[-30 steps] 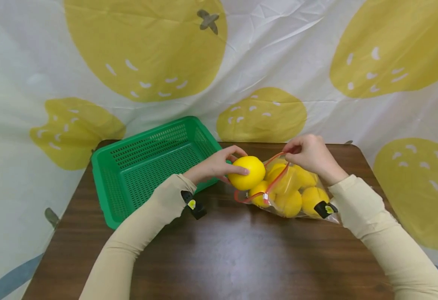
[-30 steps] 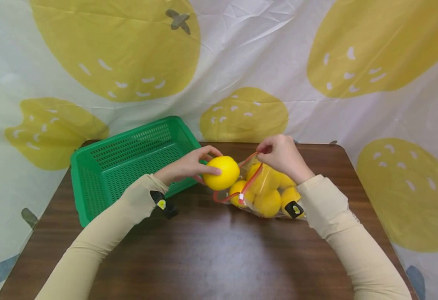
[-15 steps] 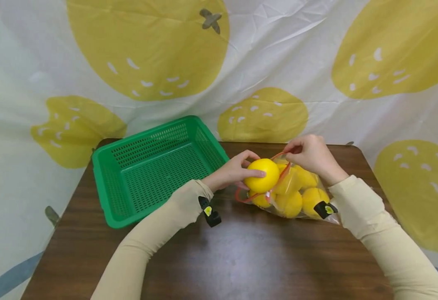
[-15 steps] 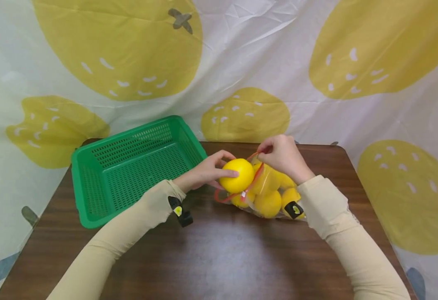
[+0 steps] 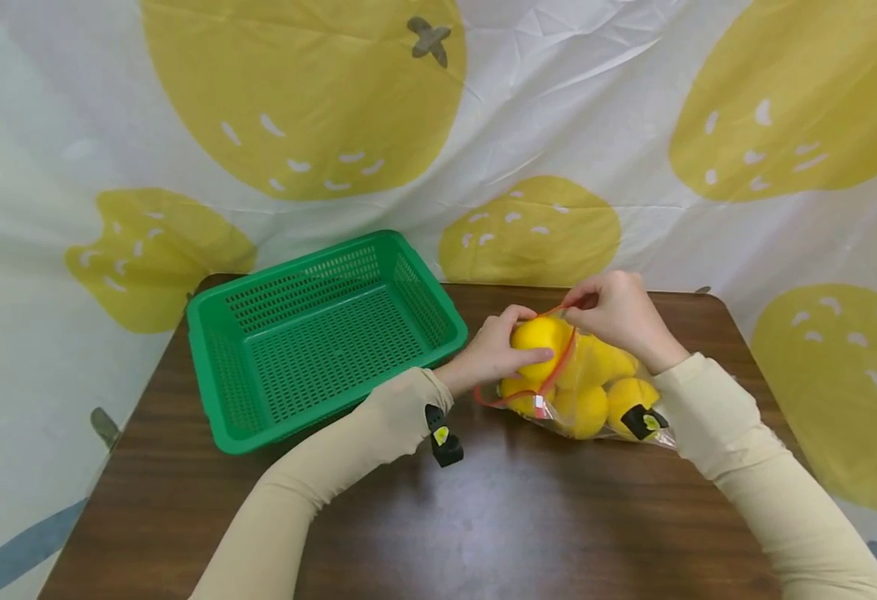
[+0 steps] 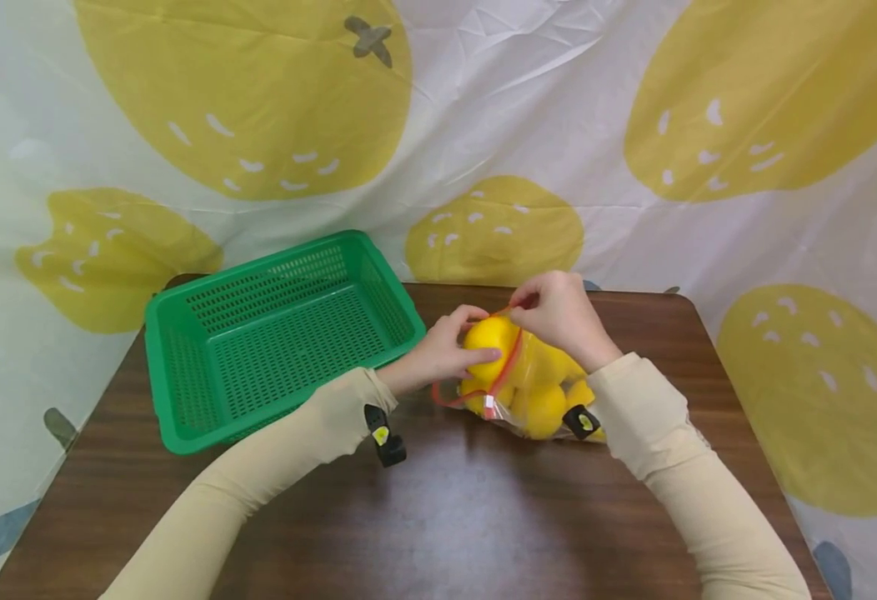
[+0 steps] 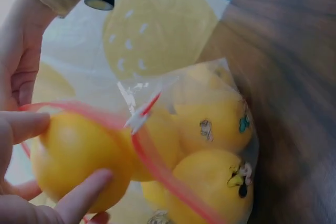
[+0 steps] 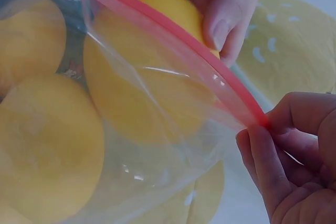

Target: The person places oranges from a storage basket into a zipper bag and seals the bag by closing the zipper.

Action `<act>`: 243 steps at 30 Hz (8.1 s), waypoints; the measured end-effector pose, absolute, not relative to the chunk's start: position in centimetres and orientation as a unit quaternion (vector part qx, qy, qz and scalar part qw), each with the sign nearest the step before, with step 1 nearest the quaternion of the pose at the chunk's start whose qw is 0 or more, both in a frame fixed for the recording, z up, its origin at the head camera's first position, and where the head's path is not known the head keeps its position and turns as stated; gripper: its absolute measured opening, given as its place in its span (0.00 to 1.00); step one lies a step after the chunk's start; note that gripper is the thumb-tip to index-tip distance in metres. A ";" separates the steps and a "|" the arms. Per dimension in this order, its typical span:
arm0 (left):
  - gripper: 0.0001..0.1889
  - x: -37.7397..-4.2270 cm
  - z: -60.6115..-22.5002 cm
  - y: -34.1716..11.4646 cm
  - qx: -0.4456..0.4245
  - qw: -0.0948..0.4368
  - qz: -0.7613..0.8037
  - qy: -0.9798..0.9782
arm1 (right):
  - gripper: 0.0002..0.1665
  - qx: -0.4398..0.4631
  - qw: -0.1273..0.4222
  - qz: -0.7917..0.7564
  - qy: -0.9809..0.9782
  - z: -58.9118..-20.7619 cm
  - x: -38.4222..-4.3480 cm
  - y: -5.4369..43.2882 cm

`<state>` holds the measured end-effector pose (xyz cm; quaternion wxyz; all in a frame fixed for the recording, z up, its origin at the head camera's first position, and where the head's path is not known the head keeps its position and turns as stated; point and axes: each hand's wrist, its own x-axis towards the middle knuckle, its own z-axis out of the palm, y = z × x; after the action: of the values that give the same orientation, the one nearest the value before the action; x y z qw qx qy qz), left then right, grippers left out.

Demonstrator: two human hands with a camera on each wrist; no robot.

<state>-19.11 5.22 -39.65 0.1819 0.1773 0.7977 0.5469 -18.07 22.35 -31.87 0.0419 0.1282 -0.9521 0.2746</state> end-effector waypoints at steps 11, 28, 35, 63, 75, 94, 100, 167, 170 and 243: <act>0.25 -19.2 -40.5 5.9 0.181 0.152 0.572 0.786 | 0.06 0.120 0.064 0.273 -0.952 -31.9 -18.4 22.0; 0.08 -19.6 -39.4 3.6 0.278 0.127 0.453 0.837 | 0.05 0.112 0.083 0.272 -0.952 -31.5 -18.0 22.8; 0.10 -19.9 -39.7 3.3 0.287 0.124 0.434 0.845 | 0.05 0.114 0.084 0.266 -0.953 -31.5 -18.2 22.8; 0.12 -22.8 -41.5 4.8 0.398 0.089 0.349 0.844 | 0.03 0.120 0.087 0.263 -0.953 -31.1 -17.9 23.3; 0.06 -22.8 -41.4 4.7 0.507 -0.039 0.280 0.814 | 0.02 0.119 0.099 0.245 -0.957 -29.9 -17.3 24.2; 0.05 -20.2 -37.3 4.8 0.494 -0.142 0.490 0.704 | 0.05 0.087 0.125 0.271 -0.951 -27.3 -17.6 27.6; 0.04 -19.2 -36.5 5.0 0.409 -0.154 0.566 0.699 | 0.07 0.144 0.148 0.234 -0.950 -27.1 -15.6 27.6; 0.08 -20.3 -34.8 -2.4 0.188 -0.017 0.556 0.809 | 0.05 0.040 0.183 0.297 -0.936 -34.0 -14.3 33.4; 0.09 -20.4 -33.3 -2.4 0.219 -0.041 0.484 0.846 | 0.05 0.042 0.191 0.300 -0.934 -34.1 -14.2 33.3; 0.09 -20.7 -29.3 12.0 0.395 0.046 0.029 0.917 | 0.05 0.111 0.321 0.335 -0.879 -34.5 -12.6 30.6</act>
<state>-20.68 12.02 -29.33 0.0464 0.3947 0.9172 0.0289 -12.59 30.61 -34.46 0.3211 0.1106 -0.8790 0.3347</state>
